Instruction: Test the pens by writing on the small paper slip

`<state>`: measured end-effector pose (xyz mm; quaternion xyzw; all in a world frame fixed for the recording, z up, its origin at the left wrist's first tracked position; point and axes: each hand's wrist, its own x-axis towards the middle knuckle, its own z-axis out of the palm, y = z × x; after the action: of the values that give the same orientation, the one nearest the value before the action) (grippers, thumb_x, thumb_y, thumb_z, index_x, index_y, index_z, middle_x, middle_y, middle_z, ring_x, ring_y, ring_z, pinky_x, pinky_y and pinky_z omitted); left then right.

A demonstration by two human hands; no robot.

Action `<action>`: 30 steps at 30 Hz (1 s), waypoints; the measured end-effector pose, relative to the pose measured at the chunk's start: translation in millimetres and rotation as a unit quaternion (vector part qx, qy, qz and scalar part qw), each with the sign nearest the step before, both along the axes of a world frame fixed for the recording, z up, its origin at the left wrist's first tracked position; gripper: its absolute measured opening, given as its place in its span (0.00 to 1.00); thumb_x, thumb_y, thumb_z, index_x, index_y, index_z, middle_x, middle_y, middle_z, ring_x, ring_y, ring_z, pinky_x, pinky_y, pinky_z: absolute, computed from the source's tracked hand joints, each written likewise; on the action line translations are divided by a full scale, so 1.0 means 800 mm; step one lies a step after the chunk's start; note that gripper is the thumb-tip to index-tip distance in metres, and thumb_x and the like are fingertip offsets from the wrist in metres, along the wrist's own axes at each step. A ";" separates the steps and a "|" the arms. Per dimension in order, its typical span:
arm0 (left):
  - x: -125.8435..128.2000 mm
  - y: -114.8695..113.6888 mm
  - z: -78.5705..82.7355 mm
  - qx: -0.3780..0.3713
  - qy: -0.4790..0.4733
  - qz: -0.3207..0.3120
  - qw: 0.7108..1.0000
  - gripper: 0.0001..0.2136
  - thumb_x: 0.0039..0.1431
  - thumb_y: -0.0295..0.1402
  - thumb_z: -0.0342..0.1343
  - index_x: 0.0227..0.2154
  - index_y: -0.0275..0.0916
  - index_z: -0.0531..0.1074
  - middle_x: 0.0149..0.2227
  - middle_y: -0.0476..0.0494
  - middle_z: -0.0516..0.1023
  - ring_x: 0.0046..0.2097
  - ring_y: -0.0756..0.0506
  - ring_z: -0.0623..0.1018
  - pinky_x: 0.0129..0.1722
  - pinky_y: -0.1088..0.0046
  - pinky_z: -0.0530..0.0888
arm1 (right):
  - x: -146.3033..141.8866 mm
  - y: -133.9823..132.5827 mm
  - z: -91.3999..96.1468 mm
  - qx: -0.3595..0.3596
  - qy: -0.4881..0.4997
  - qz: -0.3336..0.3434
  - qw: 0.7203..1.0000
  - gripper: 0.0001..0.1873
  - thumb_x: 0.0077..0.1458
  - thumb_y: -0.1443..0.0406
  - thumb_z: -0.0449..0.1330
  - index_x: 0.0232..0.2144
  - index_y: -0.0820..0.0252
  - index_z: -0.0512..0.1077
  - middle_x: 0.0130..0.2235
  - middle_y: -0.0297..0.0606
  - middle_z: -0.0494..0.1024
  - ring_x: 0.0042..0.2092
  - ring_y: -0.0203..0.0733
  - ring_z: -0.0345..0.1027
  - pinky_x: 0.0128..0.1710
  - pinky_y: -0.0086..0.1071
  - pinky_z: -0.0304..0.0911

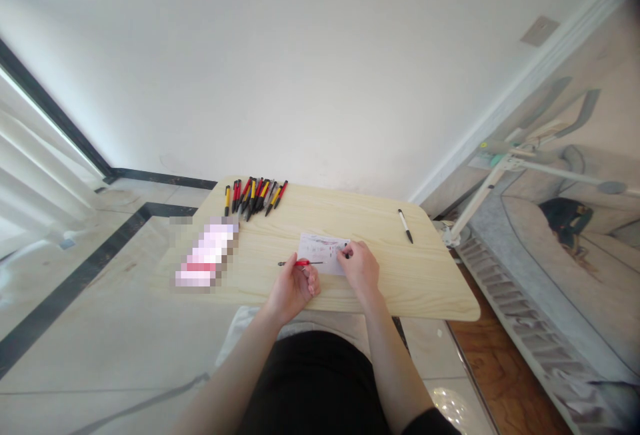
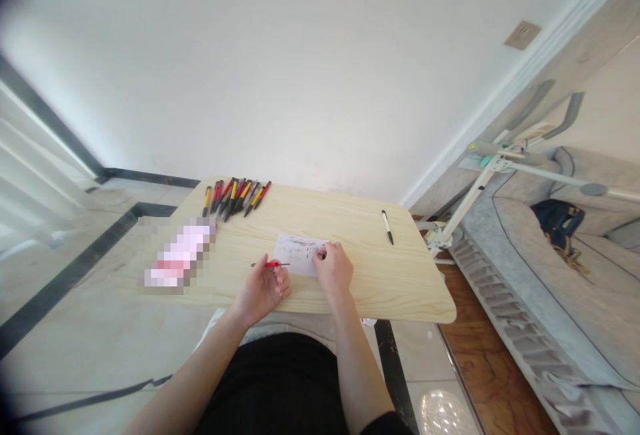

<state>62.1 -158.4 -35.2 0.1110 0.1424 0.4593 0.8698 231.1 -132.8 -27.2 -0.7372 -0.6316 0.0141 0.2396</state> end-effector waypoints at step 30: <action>0.004 0.003 0.002 -0.022 0.018 0.023 0.999 0.14 0.56 0.41 0.48 0.21 0.37 0.63 0.19 0.51 0.63 0.19 0.53 0.63 0.20 0.76 0.60 | 0.029 -0.006 -0.019 0.062 0.094 -0.039 0.993 0.19 0.55 0.57 0.45 0.19 0.59 0.64 0.21 0.34 0.68 0.25 0.36 0.59 0.25 0.27 0.50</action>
<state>65.2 -156.3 -33.8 0.0963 0.1704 0.4737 0.8586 254.6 -137.2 -42.7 -0.7404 -0.5768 0.0346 0.3434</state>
